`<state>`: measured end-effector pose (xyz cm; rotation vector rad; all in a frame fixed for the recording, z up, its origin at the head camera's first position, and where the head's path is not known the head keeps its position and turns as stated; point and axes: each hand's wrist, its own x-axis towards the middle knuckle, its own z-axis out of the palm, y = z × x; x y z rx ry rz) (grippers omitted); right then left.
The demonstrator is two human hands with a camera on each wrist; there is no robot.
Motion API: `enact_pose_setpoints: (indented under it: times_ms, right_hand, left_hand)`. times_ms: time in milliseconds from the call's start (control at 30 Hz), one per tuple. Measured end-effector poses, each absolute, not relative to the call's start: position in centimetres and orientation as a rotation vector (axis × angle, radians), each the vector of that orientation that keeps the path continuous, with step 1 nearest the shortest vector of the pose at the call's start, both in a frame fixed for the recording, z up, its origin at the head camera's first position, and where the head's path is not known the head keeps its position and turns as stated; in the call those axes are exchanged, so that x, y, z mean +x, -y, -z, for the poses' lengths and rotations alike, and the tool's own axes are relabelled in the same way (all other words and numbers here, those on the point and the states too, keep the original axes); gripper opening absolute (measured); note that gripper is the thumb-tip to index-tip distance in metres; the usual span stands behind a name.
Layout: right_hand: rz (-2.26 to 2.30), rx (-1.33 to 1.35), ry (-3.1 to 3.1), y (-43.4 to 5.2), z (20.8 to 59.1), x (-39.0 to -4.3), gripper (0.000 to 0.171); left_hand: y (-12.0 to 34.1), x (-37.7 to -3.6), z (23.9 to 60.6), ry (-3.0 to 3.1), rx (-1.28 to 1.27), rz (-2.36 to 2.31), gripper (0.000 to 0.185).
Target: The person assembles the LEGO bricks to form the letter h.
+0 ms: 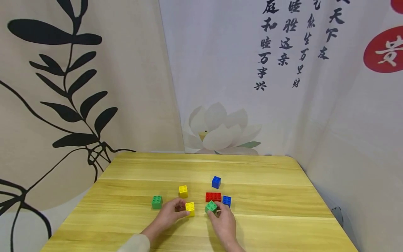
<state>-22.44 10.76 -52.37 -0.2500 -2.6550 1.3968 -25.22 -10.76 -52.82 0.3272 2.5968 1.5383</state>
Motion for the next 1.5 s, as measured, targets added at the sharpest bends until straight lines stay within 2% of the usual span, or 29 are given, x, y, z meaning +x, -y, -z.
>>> enact_pose_setpoints:
  times_ms: [400,667,1100,1500]
  right_hand:
    - [-1.487,-0.121,2.655,-10.9,51.5,-23.5,0.046]
    - [-1.471,0.075,2.726,-11.0,50.6,-24.6,0.041]
    - [-1.563,0.425,2.811,-10.8,49.6,-25.9,0.047]
    - [-1.534,0.532,2.838,-10.2,49.5,-26.5,0.040]
  left_hand:
    - [10.2,-26.1,53.1,-2.607,0.378,-1.501,0.033]
    - [10.2,-26.4,53.0,-2.615,0.393,-1.468,0.033]
    - [10.7,-26.7,53.3,-2.565,0.395,-1.482,0.035]
    - [10.9,-26.9,53.6,-2.577,0.403,-1.477,0.036]
